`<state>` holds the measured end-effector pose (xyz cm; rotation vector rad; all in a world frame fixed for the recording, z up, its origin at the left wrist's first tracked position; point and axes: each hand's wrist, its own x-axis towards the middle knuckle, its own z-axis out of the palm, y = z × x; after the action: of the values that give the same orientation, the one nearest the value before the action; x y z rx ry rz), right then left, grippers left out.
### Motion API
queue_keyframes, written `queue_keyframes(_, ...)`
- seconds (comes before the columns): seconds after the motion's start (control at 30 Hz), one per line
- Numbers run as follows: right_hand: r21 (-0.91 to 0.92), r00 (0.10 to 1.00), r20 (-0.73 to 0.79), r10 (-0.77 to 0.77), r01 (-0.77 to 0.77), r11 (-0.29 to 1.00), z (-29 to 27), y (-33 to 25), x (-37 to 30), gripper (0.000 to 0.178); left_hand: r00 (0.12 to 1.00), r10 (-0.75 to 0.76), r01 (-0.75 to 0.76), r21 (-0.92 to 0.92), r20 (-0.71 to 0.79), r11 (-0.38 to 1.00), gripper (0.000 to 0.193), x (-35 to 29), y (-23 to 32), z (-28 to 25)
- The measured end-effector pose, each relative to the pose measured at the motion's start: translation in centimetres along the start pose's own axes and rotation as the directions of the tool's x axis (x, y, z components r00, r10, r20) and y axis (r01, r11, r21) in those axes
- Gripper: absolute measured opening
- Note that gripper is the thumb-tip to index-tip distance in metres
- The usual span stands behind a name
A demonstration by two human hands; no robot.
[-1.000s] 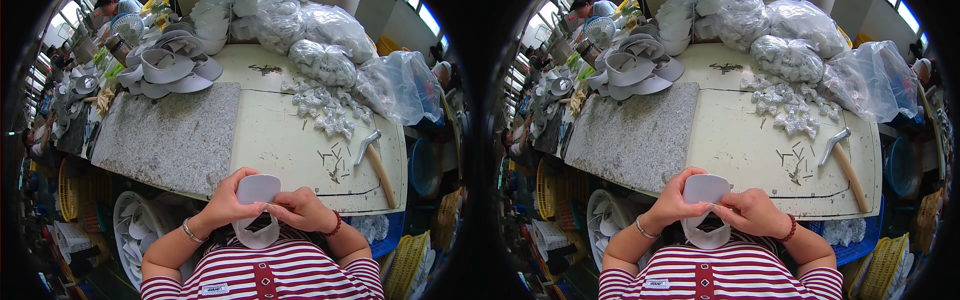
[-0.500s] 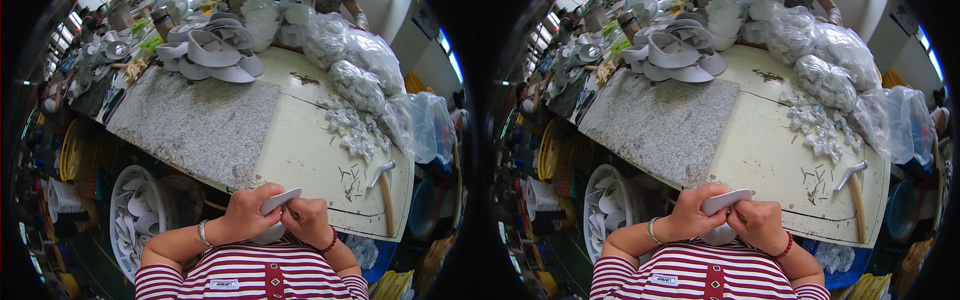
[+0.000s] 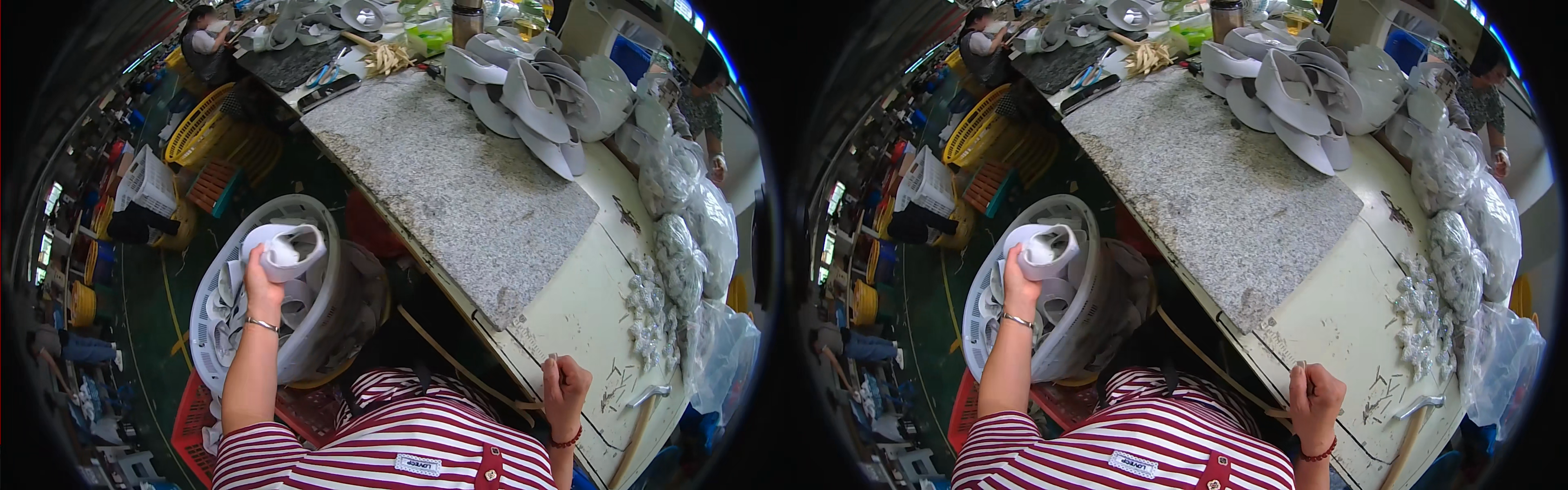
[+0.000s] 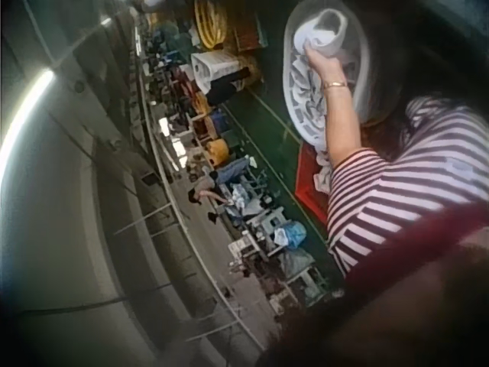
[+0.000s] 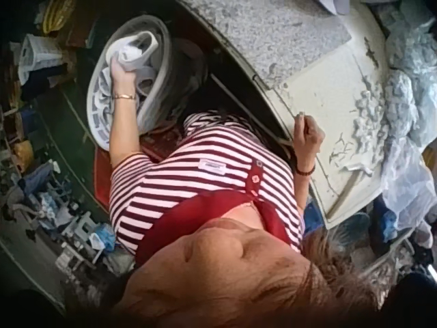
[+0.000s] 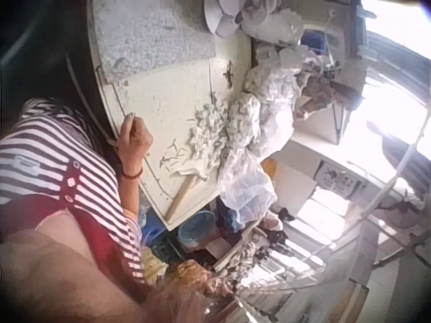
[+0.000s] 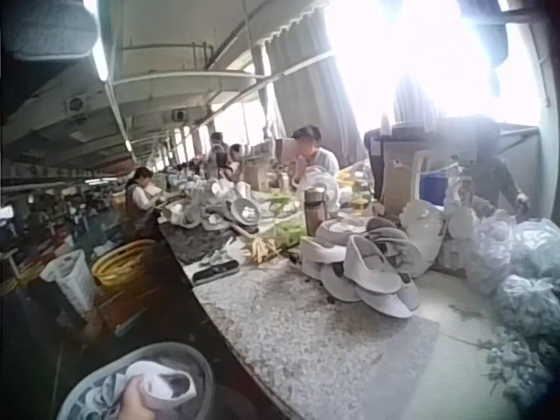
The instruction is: The person applies adhesive strips to shoe components by hand, then fits the components together.
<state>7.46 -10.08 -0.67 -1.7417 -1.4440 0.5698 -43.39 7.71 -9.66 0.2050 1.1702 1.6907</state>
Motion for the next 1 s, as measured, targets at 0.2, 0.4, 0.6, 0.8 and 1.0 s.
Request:
queue_keyframes(0.2, -0.015, 0.999, 0.025, -0.038, 0.039, 0.999, 0.1, 0.8, 0.5, 0.026, 0.641, 0.227, -0.286, 0.046, -0.733, 0.957, 0.051, 1.5, 4.1, -20.7)
queue_keyframes(0.4, -0.038, 1.0, -0.009, -0.023, 0.023, 0.999, 0.2, 0.8, 0.2, 0.023, 0.322, 0.474, 0.393, 0.571, -0.82, 0.721, 0.076, 0.7, 0.7, -19.0)
queue_keyframes(0.6, -0.137, 0.996, 0.046, -0.076, 0.082, 0.987, 0.6, 0.2, 0.9, 0.021, 0.417, 0.79, -0.542, 0.82, 0.45, -0.181, 0.069, 3.6, -1.8, 2.2)
queue_keyframes(0.8, -0.095, 0.995, -0.045, -0.094, 0.09, 0.991, 0.4, 0.1, 0.9, 0.025, -0.038, 0.295, -0.904, 0.093, 0.955, -0.418, 0.068, -1.1, -9.3, 30.7)
queue_keyframes(1.0, -0.113, 0.995, -0.036, -0.092, 0.088, 0.99, 0.5, -0.4, 1.1, 0.022, -0.264, 0.01, -0.668, -0.175, 0.964, -0.724, 0.064, -2.8, -13.6, 44.6)
